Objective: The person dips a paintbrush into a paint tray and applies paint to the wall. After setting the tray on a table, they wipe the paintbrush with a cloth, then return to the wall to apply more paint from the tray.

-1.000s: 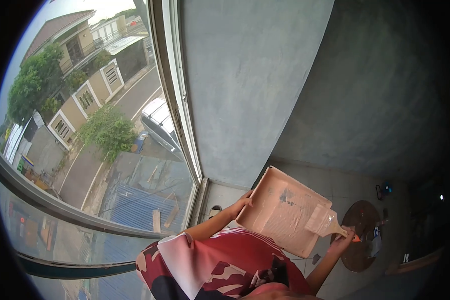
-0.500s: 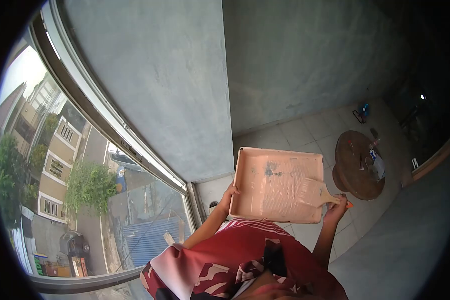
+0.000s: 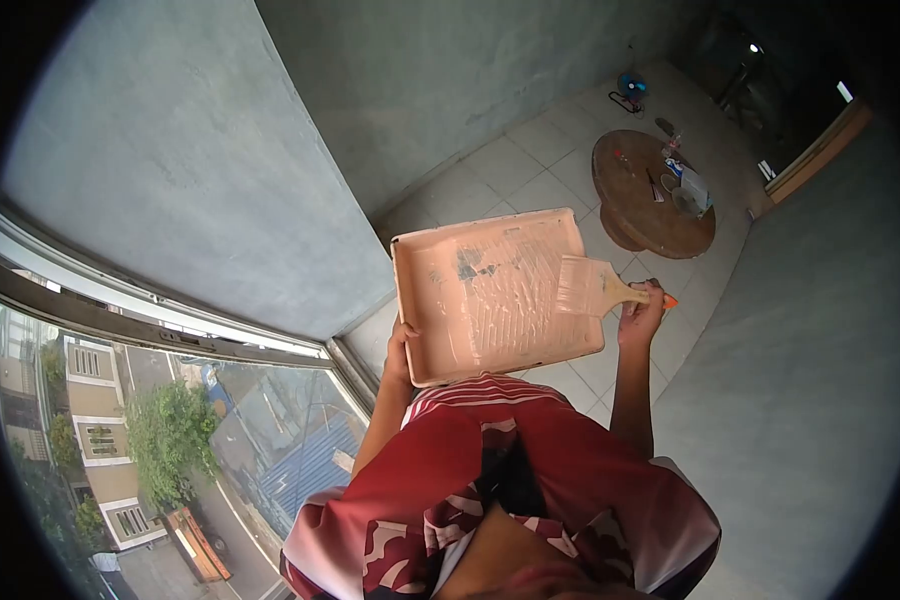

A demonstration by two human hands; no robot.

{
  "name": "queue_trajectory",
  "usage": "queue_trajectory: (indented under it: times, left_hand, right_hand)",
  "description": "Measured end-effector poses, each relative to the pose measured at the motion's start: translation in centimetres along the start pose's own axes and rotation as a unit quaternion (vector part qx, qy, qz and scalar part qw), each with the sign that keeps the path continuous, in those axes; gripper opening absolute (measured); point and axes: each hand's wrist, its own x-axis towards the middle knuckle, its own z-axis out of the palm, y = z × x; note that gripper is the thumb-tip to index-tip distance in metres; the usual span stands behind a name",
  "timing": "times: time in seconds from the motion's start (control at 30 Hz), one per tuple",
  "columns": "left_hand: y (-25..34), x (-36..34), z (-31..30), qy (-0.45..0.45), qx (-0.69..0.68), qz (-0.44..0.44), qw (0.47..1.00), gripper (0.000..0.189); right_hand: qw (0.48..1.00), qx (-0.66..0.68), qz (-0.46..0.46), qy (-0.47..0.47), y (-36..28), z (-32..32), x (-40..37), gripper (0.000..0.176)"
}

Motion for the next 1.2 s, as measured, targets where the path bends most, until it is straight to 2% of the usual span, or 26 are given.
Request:
queue_trajectory:
  times: [0.07,0.13,0.17,0.2,0.27,0.33,0.57,0.63,0.67,0.7,0.73,0.77,0.8,0.83,0.9,0.97,1.0,1.07,1.13,1.2]
  left_hand:
    - [0.0,0.2,0.0,-0.003,0.001,0.005,1.0,0.042]
    - [-0.1,1.0,-1.5,-0.024,0.002,-0.018,1.0,0.077]
    - [-0.4,1.4,-1.9,-0.026,0.001,-0.018,0.999,0.077]
    - [-0.2,0.7,-0.6,-0.019,0.003,0.007,1.0,0.061]
    - [-0.5,0.2,0.1,-0.009,0.002,0.033,0.999,0.046]
    - [-0.1,0.2,-0.3,-0.008,-0.004,-0.01,1.0,0.048]
    - [-1.7,3.2,-5.2,0.004,0.015,0.022,1.0,0.051]
    - [-0.7,1.0,-1.7,0.013,0.008,0.006,1.0,0.05]
    - [-0.3,-0.7,0.6,0.01,0.017,0.002,1.0,0.052]
    - [-0.5,-0.6,0.2,0.032,0.018,-0.015,0.999,0.054]
    - [-1.0,-0.1,-0.1,0.001,0.068,0.072,0.995,0.062]
    - [0.1,-2.3,2.9,-0.015,0.064,0.061,0.996,0.085]
    - [-0.4,-1.8,2.2,-0.023,0.077,0.067,0.995,0.088]
    - [-1.0,-1.0,1.6,-0.051,0.071,0.089,0.992,0.09]
    - [-1.3,-1.5,2.3,-0.05,0.071,0.113,0.99,0.091]
    - [-1.7,-1.9,2.8,-0.052,0.062,0.145,0.986,0.092]
    - [-1.8,-2.7,3.5,-0.037,0.07,0.158,0.984,0.091]
    - [-2.1,-3.8,4.0,-0.023,0.073,0.176,0.981,0.09]
    - [-2.3,-4.7,3.8,-0.01,0.047,0.173,0.984,0.086]
    - [-2.4,-6.0,4.3,-0.016,0.04,0.207,0.977,0.084]
  right_hand:
    - [1.0,0.017,0.004,-0.004,-0.2,-0.8,0.4,0.012]
    - [0.999,0.022,-0.024,-0.039,-0.1,-1.4,0.3,0.012]
    - [0.999,0.021,-0.026,-0.04,-0.2,-1.5,0.2,0.012]
    - [0.999,0.003,-0.036,-0.03,-0.4,-1.6,0.0,0.012]
    - [0.999,-0.018,-0.044,-0.022,-0.8,-1.9,-0.2,0.011]
    - [0.998,-0.024,-0.051,-0.031,-0.9,-1.8,-0.5,0.012]
    - [0.998,0.009,-0.037,-0.045,-0.7,-3.6,0.1,0.013]
    - [1.0,0.021,-0.003,-0.001,-1.3,-1.6,-0.6,0.014]
    - [0.999,0.014,0.002,-0.038,-1.1,-2.3,-0.4,0.015]
    - [0.999,-0.019,-0.001,-0.044,-2.1,-0.9,-1.2,0.017]
    - [0.989,-0.112,-0.015,-0.096,-2.8,-0.6,-1.3,0.02]
    - [0.974,-0.188,-0.025,-0.124,-3.5,-0.1,-1.2,0.02]
    - [0.955,-0.261,-0.026,-0.138,-4.7,1.5,-2.2,0.022]
    - [0.947,-0.275,-0.028,-0.165,-4.6,2.1,-2.3,0.022]
    - [0.935,-0.286,-0.037,-0.208,-4.9,4.4,-1.6,0.022]
    - [0.894,-0.277,-0.036,-0.351,-5.8,7.0,-0.8,0.019]
    - [0.89,-0.275,-0.039,-0.362,-6.6,8.7,-0.4,0.019]
    - [0.773,-0.314,-0.084,-0.545,-9.2,13.4,0.2,0.012]
    - [0.673,-0.321,-0.153,-0.648,-13.0,19.1,-0.5,0.007]
    - [0.587,-0.263,-0.258,-0.721,-17.0,24.8,-1.5,0.007]
